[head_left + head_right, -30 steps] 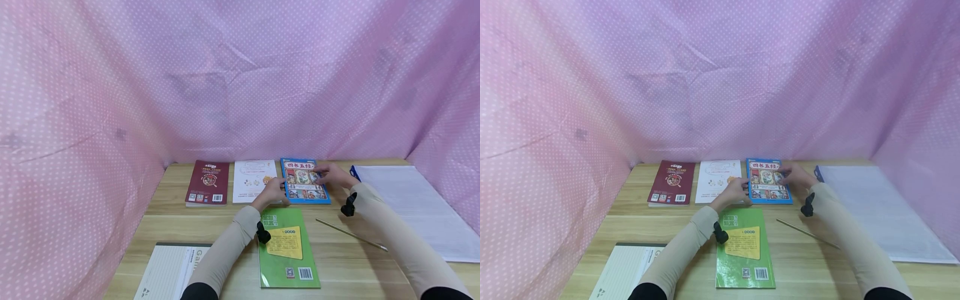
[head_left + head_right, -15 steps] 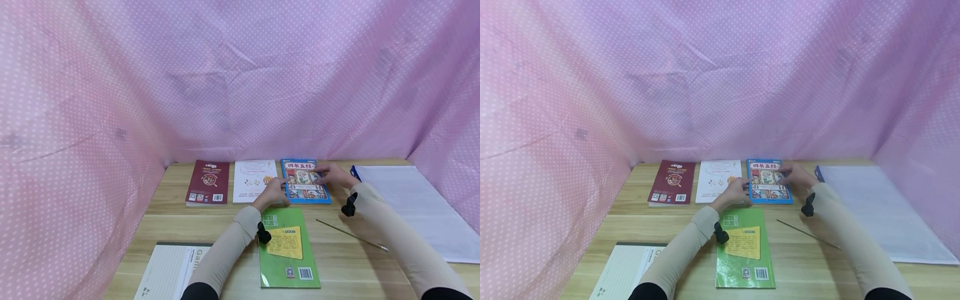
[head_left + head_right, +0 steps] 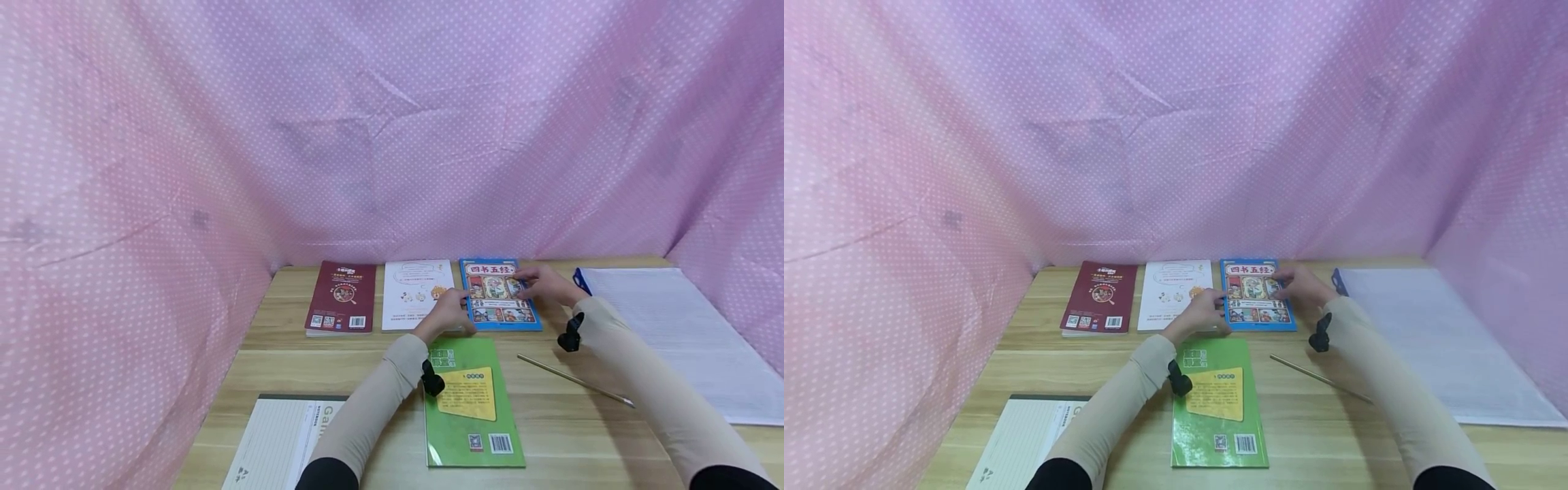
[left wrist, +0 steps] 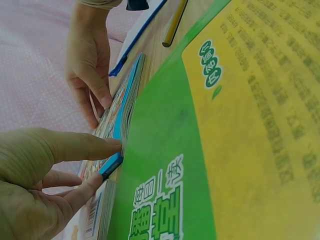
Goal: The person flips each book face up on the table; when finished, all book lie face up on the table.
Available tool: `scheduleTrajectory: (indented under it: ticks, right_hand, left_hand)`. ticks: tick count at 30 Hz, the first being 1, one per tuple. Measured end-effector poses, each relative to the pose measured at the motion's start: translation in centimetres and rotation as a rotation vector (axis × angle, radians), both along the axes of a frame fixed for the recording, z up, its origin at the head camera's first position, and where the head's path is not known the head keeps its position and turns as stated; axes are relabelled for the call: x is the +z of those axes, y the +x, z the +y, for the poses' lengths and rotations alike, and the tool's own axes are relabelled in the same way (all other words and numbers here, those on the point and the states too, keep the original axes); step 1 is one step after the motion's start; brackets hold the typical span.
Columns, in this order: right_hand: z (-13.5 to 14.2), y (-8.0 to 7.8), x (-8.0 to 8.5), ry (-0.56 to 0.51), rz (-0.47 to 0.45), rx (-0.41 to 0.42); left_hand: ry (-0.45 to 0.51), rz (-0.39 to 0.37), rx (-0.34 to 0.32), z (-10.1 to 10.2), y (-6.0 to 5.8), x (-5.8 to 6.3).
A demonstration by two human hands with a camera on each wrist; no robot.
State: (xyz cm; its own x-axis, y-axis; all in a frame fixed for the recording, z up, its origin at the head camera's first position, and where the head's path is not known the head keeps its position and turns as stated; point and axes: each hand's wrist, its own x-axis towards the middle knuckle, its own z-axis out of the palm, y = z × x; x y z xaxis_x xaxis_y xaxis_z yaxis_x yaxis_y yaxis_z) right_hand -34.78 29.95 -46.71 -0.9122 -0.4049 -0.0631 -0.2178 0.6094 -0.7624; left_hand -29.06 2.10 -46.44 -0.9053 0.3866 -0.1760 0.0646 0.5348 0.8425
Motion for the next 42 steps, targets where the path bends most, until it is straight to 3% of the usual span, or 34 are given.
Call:
scheduleTrajectory:
  ticks: [8, 19, 24, 29, 36, 42]
  right_hand:
    - [-0.2, 0.2, 0.3, 0.012, 0.016, -0.001]
    - [-1.3, 0.3, 0.6, 0.033, 0.028, -0.067]
    - [-2.6, 0.3, 1.4, 0.032, 0.027, -0.083]
    - [-4.2, 0.5, 2.6, -0.011, -0.013, -0.046]
    - [-6.3, -0.4, 2.0, -0.018, -0.088, -0.041]
    - [-8.6, 0.0, 1.9, -0.115, -0.097, 0.025]
  left_hand:
    - [0.092, -0.003, 0.03, -0.2, 0.1, 0.2]
    - [0.136, 0.026, 0.05, -1.4, 0.1, 0.7]
    - [0.129, 0.071, 0.047, -3.0, -0.3, 1.5]
    - [0.117, 0.107, 0.078, -4.8, -0.8, 2.1]
    - [0.097, 0.109, 0.12, -8.2, -1.1, 2.0]
    - [0.086, 0.102, 0.174, -10.8, -0.7, 2.1]
